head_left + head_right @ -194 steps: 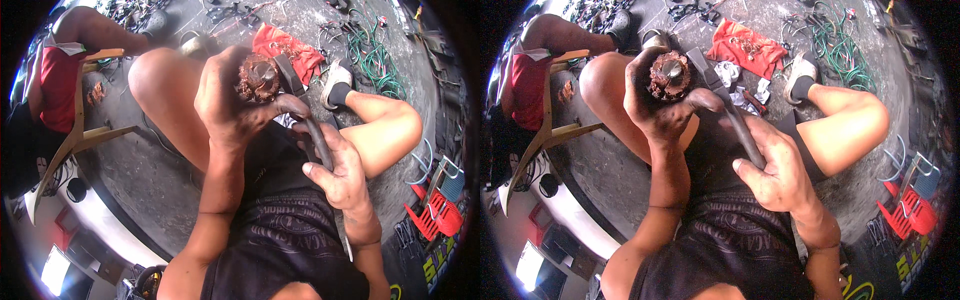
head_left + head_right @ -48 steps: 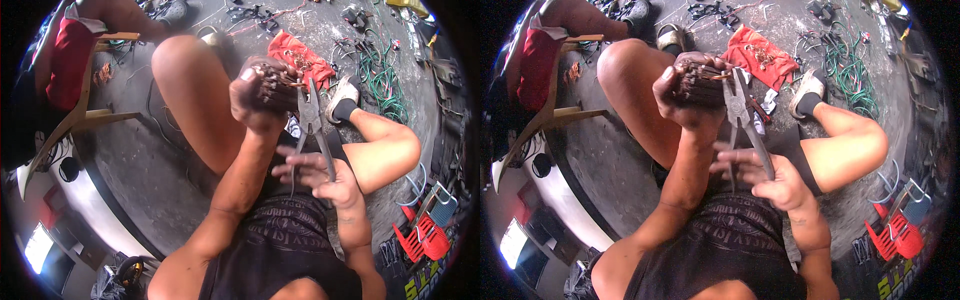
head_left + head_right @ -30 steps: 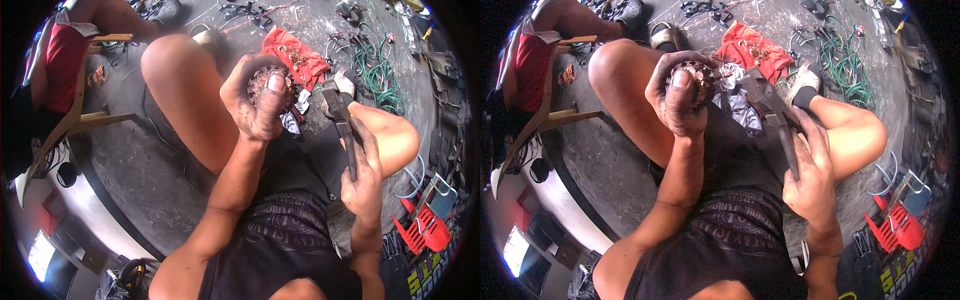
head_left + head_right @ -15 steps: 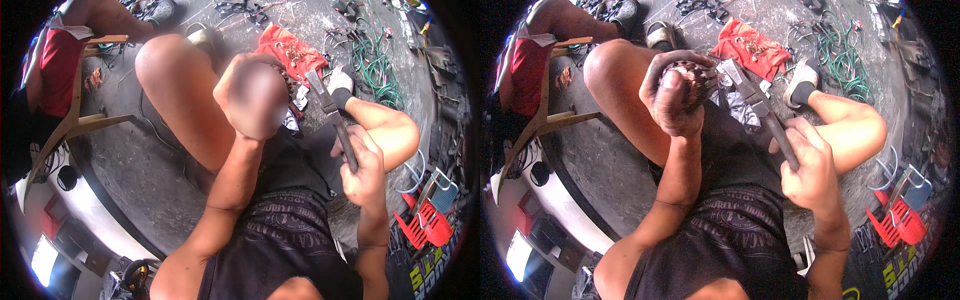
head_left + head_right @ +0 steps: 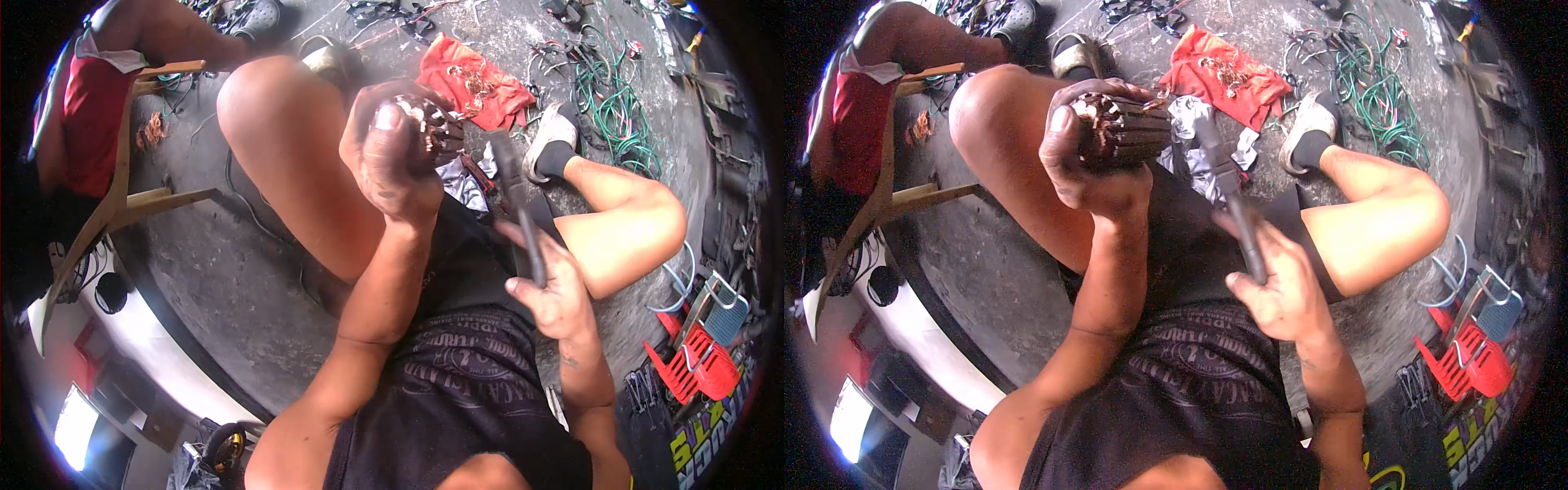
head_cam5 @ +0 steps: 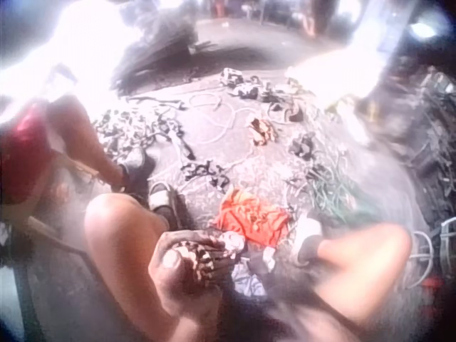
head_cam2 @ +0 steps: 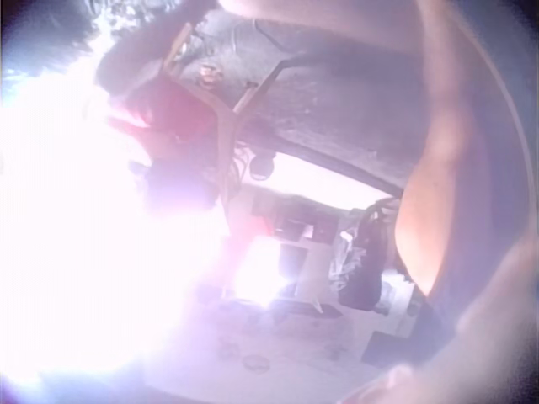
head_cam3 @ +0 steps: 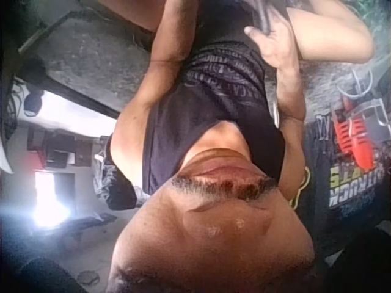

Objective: The person is using pliers to pull apart and disassemble copper wire and metal components from an automotive motor part while sitting on the floor of a garage.

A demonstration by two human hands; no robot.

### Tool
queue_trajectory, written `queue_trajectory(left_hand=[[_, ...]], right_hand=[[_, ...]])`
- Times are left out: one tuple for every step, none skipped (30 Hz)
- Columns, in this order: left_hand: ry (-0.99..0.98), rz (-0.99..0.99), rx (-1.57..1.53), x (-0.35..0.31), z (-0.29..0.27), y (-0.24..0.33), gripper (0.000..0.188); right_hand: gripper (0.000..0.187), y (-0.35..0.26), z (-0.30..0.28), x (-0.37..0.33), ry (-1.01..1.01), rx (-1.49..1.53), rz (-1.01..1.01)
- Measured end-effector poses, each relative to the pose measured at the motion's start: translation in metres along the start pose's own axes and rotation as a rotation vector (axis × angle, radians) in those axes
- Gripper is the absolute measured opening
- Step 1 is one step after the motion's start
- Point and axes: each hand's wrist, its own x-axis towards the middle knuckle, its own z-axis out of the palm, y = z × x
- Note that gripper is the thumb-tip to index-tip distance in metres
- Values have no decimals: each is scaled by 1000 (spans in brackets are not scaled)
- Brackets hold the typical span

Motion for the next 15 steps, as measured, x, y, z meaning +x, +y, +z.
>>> queue_trajectory(left_hand=[[-3,-3,2,-2,0,0,43],[-10,5,69,-4,1,0,42],[-17,13,132,-5,3,0,41],[-4,44,130,-4,4,-1,40],[-7,43,130,-4,4,-2,40],[4,63,147,-4,5,-2,41],[15,83,164,-4,5,-2,42],[13,84,163,-3,5,-2,42],[-4,91,212,-1,5,0,41],[-21,97,261,-1,5,1,41],[-22,97,260,-1,5,1,41],[-20,81,242,-2,4,1,40],[-18,66,225,-2,3,1,40],[-18,69,226,-2,3,1,40],[-22,65,235,-2,3,1,39]], right_hand=[[69,-2,5,1,-7,-173,-56],[68,-8,11,2,-7,-191,-56],[67,-14,15,4,-1,-185,-69],[67,-13,18,4,5,-154,-75],[68,-12,20,3,10,-122,-81],[68,-13,20,4,12,-121,-83],[69,-15,21,5,10,-103,-84],[69,-16,20,5,8,-86,-85],[69,-15,20,5,9,-85,-85],[70,-12,20,3,13,-75,-73],[71,-11,20,2,17,-65,-62],[71,-11,19,2,17,-64,-65],[71,-11,18,1,18,-70,-66],[72,-12,18,1,20,-76,-68],[72,-13,16,1,26,-79,-67]])
